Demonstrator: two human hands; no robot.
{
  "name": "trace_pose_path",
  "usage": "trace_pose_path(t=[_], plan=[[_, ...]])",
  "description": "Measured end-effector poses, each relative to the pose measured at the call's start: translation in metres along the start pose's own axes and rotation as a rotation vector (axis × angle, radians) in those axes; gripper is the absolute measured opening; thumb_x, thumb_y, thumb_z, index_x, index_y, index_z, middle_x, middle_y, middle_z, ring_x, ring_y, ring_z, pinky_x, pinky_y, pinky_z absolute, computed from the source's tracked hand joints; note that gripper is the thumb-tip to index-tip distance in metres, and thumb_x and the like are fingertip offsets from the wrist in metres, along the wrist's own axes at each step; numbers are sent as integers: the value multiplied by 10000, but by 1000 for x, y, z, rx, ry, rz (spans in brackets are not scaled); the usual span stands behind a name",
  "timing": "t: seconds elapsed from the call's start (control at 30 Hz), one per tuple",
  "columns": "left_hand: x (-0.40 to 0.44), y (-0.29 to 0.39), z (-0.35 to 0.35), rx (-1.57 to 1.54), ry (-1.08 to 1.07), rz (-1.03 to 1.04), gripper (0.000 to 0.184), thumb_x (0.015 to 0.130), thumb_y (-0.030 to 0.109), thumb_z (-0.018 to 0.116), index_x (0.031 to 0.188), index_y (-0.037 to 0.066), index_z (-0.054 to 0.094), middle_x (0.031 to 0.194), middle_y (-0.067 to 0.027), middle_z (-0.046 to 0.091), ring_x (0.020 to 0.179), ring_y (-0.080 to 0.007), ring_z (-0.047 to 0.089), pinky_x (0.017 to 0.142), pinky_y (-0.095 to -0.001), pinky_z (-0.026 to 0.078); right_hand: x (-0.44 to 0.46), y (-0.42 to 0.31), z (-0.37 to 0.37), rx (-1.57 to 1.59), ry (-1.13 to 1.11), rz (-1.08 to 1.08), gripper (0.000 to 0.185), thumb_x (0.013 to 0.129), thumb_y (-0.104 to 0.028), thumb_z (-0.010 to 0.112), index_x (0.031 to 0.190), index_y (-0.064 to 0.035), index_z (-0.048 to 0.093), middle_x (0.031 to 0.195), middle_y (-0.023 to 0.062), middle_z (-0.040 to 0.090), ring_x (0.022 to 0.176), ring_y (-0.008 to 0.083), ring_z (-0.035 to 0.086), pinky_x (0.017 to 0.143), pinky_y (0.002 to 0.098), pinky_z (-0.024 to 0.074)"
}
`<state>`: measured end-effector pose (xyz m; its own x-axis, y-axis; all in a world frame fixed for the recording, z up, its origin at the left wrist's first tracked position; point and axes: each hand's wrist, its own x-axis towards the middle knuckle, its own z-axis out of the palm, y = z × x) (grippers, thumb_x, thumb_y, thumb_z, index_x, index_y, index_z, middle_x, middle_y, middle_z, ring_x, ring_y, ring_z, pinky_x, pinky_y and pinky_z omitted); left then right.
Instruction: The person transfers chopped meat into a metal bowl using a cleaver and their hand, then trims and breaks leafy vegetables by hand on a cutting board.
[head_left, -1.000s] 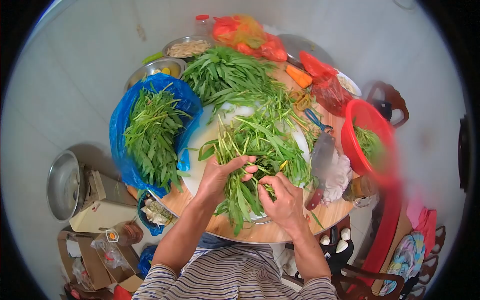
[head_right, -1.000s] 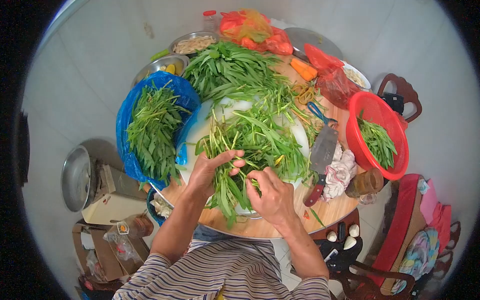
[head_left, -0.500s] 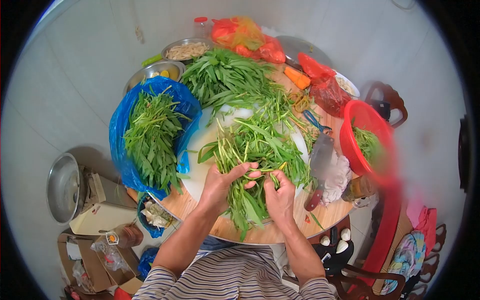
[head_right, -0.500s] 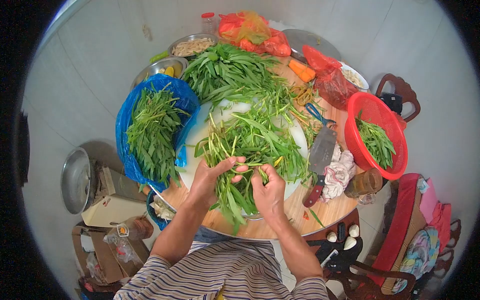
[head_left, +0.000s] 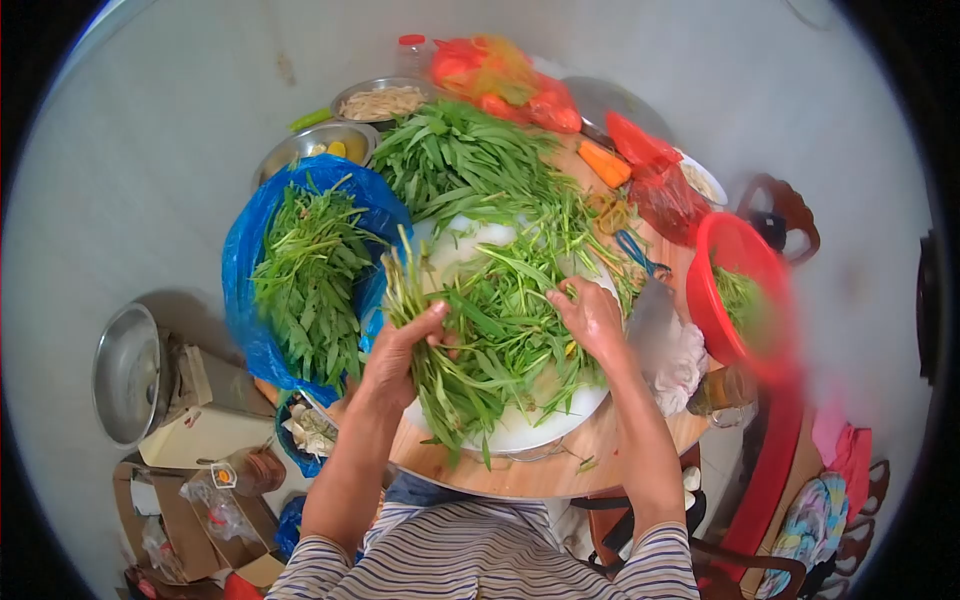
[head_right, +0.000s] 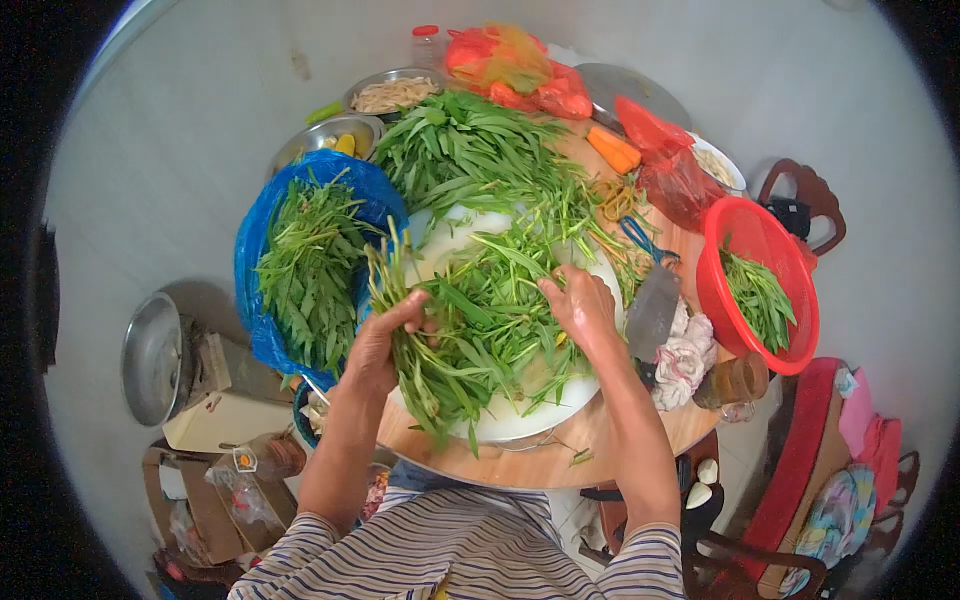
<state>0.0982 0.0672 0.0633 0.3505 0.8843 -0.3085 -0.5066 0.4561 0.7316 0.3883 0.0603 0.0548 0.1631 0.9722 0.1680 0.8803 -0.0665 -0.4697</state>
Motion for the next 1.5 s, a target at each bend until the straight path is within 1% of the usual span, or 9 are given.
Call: trace_pose_path(t=[0.1,0.27,0.57,0.63,0.77,0.87,1.03,1.13,1.5], plan=[[2,-4,3,10,17,-63,316,966,217,696,1191,9,619,832,1,625,770,-183,666,704,-350,609,8,-5,-3,88,-3,92,348,897,-275,707,1056,34,722,717,255,674,700,376,684,682,441,521],[15,-12,10,27,-33,-46,484,954,218,717,1332,-36,553,1219,-144,686,904,-191,670,761,-343,592,-18,-29,-35,750,-215,294,262,949,-359,725,1006,-104,731,684,-95,529,585,48,419,530,248,349],[32,-25,28,88,-189,-159,486,960,288,722,1314,-11,573,1207,-153,691,992,-213,680,858,-377,602,-59,-47,-36,815,-496,33,227,976,-258,700,903,-46,668,725,-62,566,628,44,460,577,239,366],[30,-22,30,63,-216,-177,481,942,284,745,1295,2,581,1178,-162,691,974,-235,701,842,-398,615,-63,-50,-40,658,-502,-136,258,984,-257,679,986,1,682,835,-1,640,806,89,535,763,288,466],[22,-14,35,146,-137,-235,379,897,157,786,1197,-7,623,1079,-143,715,896,-218,709,801,-372,617,-66,-55,-49,640,-618,-110,250,983,-240,676,1012,9,684,863,32,671,843,100,562,803,295,480],[24,-17,26,226,-171,-173,487,847,173,840,1239,5,607,1053,-147,715,920,-222,703,779,-366,614,-69,-47,-47,701,-538,-71,215,979,-198,677,1045,7,691,904,35,694,869,101,585,831,295,484],[15,-17,30,219,-120,-77,464,830,141,849,1209,9,616,1035,-140,714,920,-219,704,773,-367,609,-90,-68,-45,737,206,27,128,931,-90,716,1020,2,711,912,59,723,868,107,649,747,266,518],[10,-17,36,219,-102,-27,447,825,128,851,1187,3,620,1022,-135,714,922,-218,704,768,-370,605,-108,-68,-42,641,58,-268,110,898,-51,727,993,3,715,869,80,723,729,146,683,644,270,528],[-2,-25,42,260,-99,59,358,823,79,839,1122,2,657,989,-92,726,889,-183,698,764,-353,582,-110,-81,-10,419,237,-203,100,881,-68,739,964,-31,697,802,83,689,558,181,639,479,303,479]])
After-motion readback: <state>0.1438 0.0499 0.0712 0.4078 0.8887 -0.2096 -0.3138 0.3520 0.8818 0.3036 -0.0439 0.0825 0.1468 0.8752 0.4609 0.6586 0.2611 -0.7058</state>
